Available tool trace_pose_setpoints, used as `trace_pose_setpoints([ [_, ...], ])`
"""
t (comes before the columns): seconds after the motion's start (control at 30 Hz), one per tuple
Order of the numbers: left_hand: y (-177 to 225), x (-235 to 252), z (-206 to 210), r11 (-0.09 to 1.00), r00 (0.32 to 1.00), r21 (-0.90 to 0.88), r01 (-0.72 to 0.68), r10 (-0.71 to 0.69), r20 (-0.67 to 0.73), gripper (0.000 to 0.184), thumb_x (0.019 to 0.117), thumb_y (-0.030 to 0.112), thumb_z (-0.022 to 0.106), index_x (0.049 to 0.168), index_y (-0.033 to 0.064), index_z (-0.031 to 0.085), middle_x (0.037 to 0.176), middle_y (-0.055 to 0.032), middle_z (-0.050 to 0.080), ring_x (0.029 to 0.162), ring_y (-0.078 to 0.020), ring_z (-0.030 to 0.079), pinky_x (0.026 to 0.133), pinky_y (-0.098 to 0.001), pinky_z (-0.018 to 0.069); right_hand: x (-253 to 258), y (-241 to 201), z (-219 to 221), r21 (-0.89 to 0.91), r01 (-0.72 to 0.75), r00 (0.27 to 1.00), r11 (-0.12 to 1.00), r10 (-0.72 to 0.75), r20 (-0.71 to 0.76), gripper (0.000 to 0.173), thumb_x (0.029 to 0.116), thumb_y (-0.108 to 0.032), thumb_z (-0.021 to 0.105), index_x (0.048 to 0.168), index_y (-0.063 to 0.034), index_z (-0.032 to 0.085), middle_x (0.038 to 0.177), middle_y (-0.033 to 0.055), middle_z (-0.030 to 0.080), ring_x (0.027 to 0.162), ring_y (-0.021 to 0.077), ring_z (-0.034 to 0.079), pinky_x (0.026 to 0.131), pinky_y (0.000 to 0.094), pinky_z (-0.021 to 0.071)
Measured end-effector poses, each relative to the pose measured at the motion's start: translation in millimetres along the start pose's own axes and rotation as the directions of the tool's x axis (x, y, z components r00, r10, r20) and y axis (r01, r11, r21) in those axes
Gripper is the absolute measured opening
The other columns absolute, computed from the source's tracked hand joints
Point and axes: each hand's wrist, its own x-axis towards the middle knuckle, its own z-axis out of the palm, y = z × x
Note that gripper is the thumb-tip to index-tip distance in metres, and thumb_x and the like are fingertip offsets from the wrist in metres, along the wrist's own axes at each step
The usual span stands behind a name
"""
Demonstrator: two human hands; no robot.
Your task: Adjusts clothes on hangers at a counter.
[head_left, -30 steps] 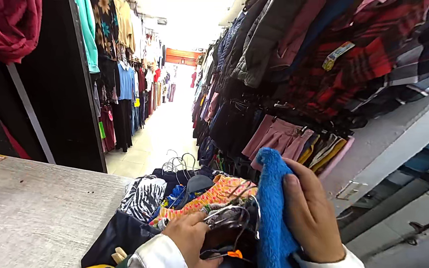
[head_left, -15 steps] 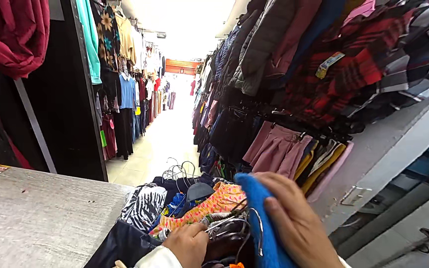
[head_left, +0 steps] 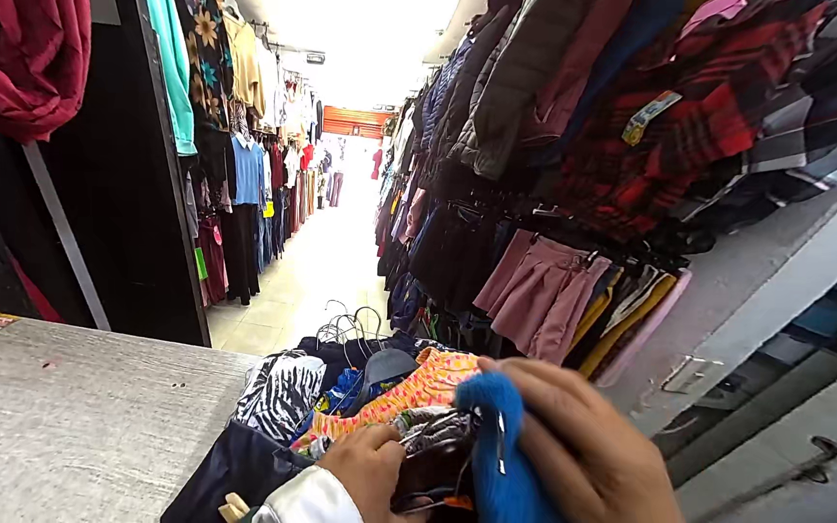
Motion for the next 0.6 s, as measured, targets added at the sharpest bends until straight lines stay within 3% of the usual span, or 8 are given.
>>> trace_pose_setpoints([
  [0.07, 2, 0, -1, 1.0, 1.0, 0.028, 0.01, -0.011, 0.024, 0.044, 0.0927, 0.024, 0.074, 0.112, -0.0143, 0.069, 0.13, -0.0295, 0.064, 0.123, -0.042, 0.062, 0.107, -0.0511, 0.0477, -1, 24, -12, -0.175, -0.081, 0.992, 0.981, 0.063, -0.11, 0.033, 0.1029, -0.029, 0.055, 0.122, -0.0098, 0.074, 0.125, 0.0119, 0.068, 0.116, 0.0237, 0.064, 0.098, 0.0424, 0.0541],
  [0.13, 3, 1, -1, 0.999, 0.999, 0.034, 0.021, -0.022, 0.042, 0.043, 0.0939, 0.024, 0.072, 0.112, -0.0144, 0.068, 0.13, -0.0291, 0.064, 0.124, -0.0417, 0.062, 0.107, -0.05, 0.0469, -1, 28, -18, -0.182, -0.13, 0.972, 0.975, 0.09, -0.215, 0.037, 0.1031, -0.029, 0.053, 0.127, -0.0081, 0.071, 0.131, 0.0139, 0.064, 0.121, 0.0264, 0.061, 0.101, 0.0441, 0.0515],
  [0.2, 3, 1, 0, 0.999, 0.999, 0.036, 0.026, -0.027, 0.041, 0.043, 0.0936, 0.024, 0.072, 0.112, -0.0146, 0.068, 0.131, -0.0289, 0.064, 0.124, -0.041, 0.062, 0.107, -0.0491, 0.0473, -2, 20, -13, -0.11, -0.092, 0.983, 0.99, 0.073, -0.167, 0.037, 0.1034, -0.03, 0.052, 0.127, -0.0085, 0.07, 0.132, 0.014, 0.063, 0.123, 0.0259, 0.059, 0.104, 0.0445, 0.0493],
  [0.3, -1, -2, 7, 0.998, 0.999, 0.057, 0.001, 0.001, -0.043, 0.042, 0.0916, 0.024, 0.073, 0.106, -0.0146, 0.069, 0.126, -0.0296, 0.066, 0.119, -0.0413, 0.065, 0.103, -0.0489, 0.0503, -3, 30, -5, -0.186, -0.11, 0.993, 0.976, 0.114, 0.011, 0.036, 0.1054, -0.036, 0.05, 0.126, -0.0174, 0.072, 0.124, 0.0039, 0.068, 0.112, 0.0162, 0.065, 0.093, 0.0392, 0.0562],
  [0.4, -3, -2, 10, 0.998, 0.995, 0.056, -0.019, 0.025, -0.1, 0.04, 0.0909, 0.023, 0.073, 0.104, -0.0147, 0.07, 0.125, -0.0297, 0.067, 0.119, -0.0415, 0.065, 0.103, -0.0494, 0.0513, -2, 52, -21, -0.34, -0.203, 0.979, 0.918, 0.178, -0.103, 0.035, 0.1055, -0.031, 0.049, 0.12, -0.0101, 0.074, 0.119, 0.0104, 0.07, 0.108, 0.0242, 0.067, 0.089, 0.0471, 0.0557],
  [0.47, -2, -2, 10, 0.998, 0.994, 0.051, -0.038, 0.043, -0.101, 0.039, 0.0902, 0.022, 0.074, 0.102, -0.0149, 0.07, 0.122, -0.0293, 0.068, 0.116, -0.0415, 0.067, 0.1, -0.0501, 0.0526, 1, 45, -29, -0.297, -0.212, 0.972, 0.931, 0.168, -0.167, 0.036, 0.1064, -0.03, 0.048, 0.126, -0.0094, 0.071, 0.127, 0.0114, 0.065, 0.117, 0.0242, 0.063, 0.096, 0.045, 0.0526],
  [0.53, -1, -2, 9, 0.998, 0.996, 0.048, -0.026, 0.03, -0.087, 0.039, 0.0911, 0.022, 0.073, 0.103, -0.0147, 0.07, 0.123, -0.0288, 0.067, 0.116, -0.0409, 0.067, 0.1, -0.0492, 0.0522, 1, 32, -25, -0.196, -0.131, 0.987, 0.972, 0.111, -0.112, 0.035, 0.1054, -0.031, 0.05, 0.127, -0.0122, 0.07, 0.129, 0.0072, 0.065, 0.118, 0.0199, 0.062, 0.097, 0.0411, 0.0532],
  [0.6, -3, -2, 11, 0.998, 0.995, 0.057, -0.022, 0.028, -0.099, 0.039, 0.0912, 0.023, 0.073, 0.103, -0.0142, 0.07, 0.123, -0.0281, 0.068, 0.116, -0.0398, 0.067, 0.1, -0.0483, 0.0526, -2, 35, -19, -0.218, -0.121, 0.993, 0.968, 0.119, -0.022, 0.035, 0.1057, -0.035, 0.049, 0.126, -0.017, 0.072, 0.121, 0.0013, 0.069, 0.109, 0.015, 0.066, 0.091, 0.0382, 0.0565],
])
